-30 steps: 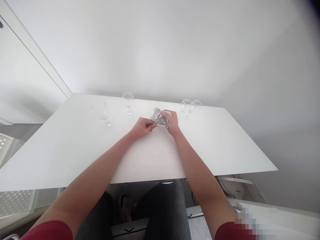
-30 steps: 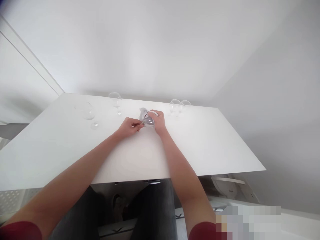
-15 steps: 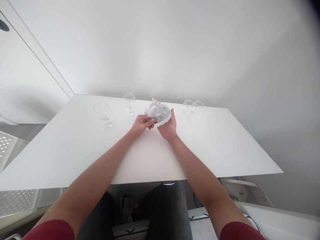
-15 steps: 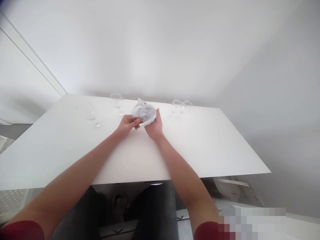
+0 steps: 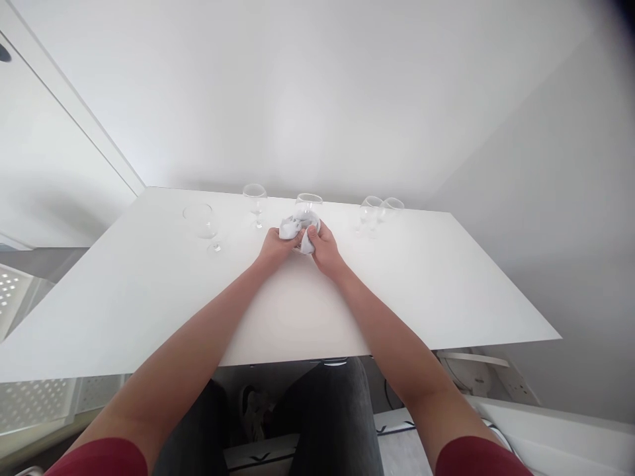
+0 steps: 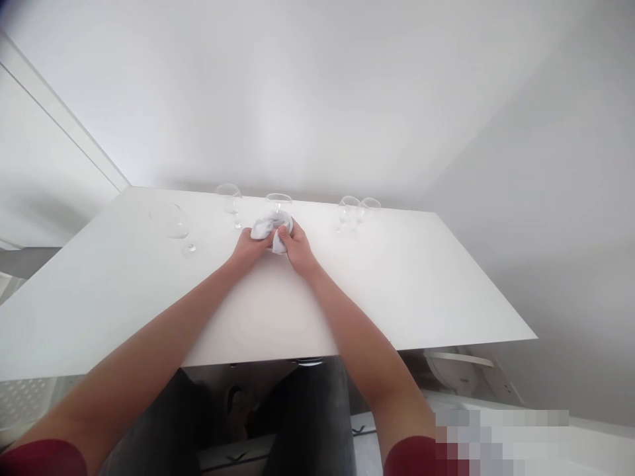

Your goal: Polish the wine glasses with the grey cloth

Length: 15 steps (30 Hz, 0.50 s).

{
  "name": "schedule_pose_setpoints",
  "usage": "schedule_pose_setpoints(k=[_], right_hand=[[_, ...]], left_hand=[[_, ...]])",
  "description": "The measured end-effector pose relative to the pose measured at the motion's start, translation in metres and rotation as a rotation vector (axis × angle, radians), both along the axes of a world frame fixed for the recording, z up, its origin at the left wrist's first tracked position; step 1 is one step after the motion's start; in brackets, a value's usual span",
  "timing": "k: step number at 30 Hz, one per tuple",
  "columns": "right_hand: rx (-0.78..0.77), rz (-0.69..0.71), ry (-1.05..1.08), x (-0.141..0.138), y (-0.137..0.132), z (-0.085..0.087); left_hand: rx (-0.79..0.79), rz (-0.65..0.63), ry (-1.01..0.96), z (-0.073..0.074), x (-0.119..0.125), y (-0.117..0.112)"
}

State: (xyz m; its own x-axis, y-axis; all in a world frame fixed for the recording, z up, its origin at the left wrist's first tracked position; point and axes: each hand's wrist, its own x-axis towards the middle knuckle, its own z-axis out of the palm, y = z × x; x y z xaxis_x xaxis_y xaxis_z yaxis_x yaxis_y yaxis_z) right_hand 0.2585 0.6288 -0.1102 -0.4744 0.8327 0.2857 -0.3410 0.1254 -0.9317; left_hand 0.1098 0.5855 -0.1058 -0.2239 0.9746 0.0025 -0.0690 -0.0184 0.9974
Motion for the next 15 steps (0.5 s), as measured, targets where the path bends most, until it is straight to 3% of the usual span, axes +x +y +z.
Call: schedule_pose_setpoints(k=[3,8,12,15], right_hand=[[-0.038,-0.048,0.025,-0.001,0.003,0.001],[-0.047,-0.267,0.044,0.004,0.007,0.002],[-0.196,-0.029,-0.033,0.007,0.000,0.007],[-0.316,0.179,-0.109,0.007,-0.008,0.013]], left_hand=[[0.005,-0.023,0.026,0.003,0.003,-0.002],[0.186,-0.027,0.156,0.001,0.001,0.000],[0.322,-0.147,-0.005,-0.003,-0.002,0.003],[0.321,-0.234,-0.092,-0.001,-0.002,0.001]])
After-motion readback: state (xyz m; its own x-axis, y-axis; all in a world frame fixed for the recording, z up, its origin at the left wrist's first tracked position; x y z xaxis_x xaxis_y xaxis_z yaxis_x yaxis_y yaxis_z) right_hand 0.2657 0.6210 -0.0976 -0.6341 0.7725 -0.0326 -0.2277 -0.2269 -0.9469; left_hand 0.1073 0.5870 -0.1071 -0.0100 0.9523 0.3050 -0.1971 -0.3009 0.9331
